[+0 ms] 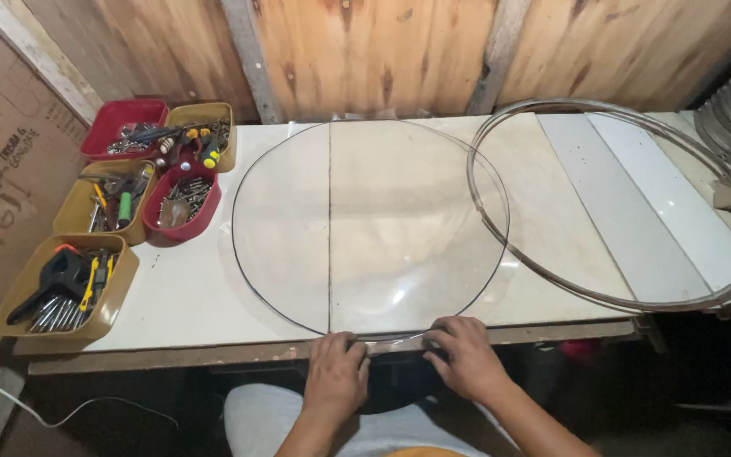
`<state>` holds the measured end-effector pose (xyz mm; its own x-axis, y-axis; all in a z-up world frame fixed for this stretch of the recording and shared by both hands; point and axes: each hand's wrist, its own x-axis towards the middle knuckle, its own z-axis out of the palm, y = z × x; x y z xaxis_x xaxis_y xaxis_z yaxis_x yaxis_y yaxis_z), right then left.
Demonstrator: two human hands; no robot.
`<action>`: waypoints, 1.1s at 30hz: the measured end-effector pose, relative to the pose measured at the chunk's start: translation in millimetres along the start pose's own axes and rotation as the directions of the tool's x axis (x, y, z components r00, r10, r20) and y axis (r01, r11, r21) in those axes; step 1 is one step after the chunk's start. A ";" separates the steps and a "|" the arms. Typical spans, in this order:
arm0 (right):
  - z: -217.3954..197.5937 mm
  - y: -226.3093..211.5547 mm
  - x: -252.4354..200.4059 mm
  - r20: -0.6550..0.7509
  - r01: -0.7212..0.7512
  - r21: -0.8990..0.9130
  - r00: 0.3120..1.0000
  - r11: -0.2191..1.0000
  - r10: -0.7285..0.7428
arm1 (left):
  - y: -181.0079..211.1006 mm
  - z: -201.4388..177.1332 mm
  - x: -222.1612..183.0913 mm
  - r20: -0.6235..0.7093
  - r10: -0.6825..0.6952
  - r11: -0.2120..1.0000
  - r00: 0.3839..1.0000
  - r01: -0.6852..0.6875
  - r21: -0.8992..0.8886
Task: Assembling a drumhead by fitting a metal hoop over a plastic sheet on a workbench
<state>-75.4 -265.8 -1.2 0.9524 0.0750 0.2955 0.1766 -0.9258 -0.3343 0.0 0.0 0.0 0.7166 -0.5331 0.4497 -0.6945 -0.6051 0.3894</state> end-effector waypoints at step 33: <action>-35.4 57.7 1.6 -0.096 -0.536 0.080 0.835 0.840 0.542 | -22.7 -21.5 -9.2 -0.044 -0.156 0.980 0.987 0.160 0.118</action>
<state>-72.5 -332.1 11.7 0.8669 -0.4749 0.1516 -0.3427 -0.7885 -0.5107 7.8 31.3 4.3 0.8128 -0.4057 0.4180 -0.5581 -0.7481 0.3590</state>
